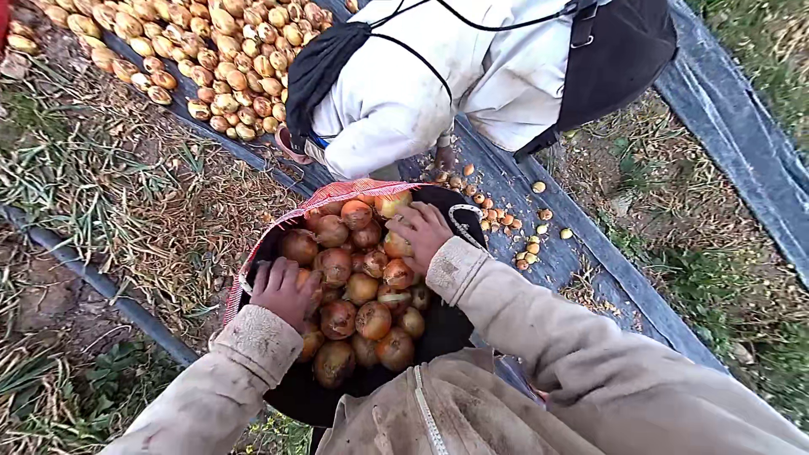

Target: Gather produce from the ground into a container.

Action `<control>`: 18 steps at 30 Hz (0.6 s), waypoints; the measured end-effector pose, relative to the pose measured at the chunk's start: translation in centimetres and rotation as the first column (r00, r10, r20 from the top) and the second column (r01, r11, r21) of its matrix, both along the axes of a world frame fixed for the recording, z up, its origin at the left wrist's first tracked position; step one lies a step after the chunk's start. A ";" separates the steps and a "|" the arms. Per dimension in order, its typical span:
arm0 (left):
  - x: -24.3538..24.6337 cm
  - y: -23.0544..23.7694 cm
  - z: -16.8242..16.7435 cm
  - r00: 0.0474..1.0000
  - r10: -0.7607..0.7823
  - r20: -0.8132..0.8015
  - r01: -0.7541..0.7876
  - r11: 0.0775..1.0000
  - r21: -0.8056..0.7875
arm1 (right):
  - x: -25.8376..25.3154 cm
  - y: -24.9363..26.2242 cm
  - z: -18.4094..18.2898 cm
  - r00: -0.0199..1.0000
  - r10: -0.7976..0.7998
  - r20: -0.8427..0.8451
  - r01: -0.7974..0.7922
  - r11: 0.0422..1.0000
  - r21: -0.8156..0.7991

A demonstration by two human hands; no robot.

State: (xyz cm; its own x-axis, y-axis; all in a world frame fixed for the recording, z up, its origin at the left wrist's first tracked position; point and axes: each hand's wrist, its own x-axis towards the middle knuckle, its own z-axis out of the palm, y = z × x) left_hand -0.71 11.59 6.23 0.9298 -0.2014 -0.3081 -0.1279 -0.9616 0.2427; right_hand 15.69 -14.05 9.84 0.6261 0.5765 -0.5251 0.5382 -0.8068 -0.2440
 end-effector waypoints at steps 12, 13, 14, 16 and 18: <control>0.4 -2.4 2.0 0.889 0.002 -0.457 0.074 0.986 0.149 | 1.6 -4.0 -6.6 0.984 -0.051 0.172 0.041 0.997 0.063; 1.0 -2.2 2.7 0.866 0.035 -0.499 0.053 0.986 0.160 | 1.5 -3.8 -6.3 0.985 -0.060 0.165 0.059 0.998 0.011; 1.3 -1.6 2.8 0.853 0.091 -0.513 -0.001 0.985 0.172 | 1.5 -3.2 -5.4 0.991 -0.065 0.113 0.075 0.994 -0.081; 2.0 -0.3 1.8 0.873 0.193 -0.449 -0.115 0.974 0.195 | 1.5 -1.8 -4.4 0.993 -0.090 0.071 0.101 0.981 -0.167; 2.0 -0.4 1.2 0.895 0.196 -0.401 -0.128 0.973 0.191 | 1.3 -1.2 -4.2 0.990 -0.129 0.050 0.136 0.973 -0.188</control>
State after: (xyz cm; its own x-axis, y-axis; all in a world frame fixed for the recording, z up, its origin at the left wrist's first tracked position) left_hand 1.31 11.15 7.46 0.7261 0.0231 -0.6872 0.1123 -0.9900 0.0854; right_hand 16.96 -15.26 5.64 0.7114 0.3788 -0.5919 0.4292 -0.9012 -0.0609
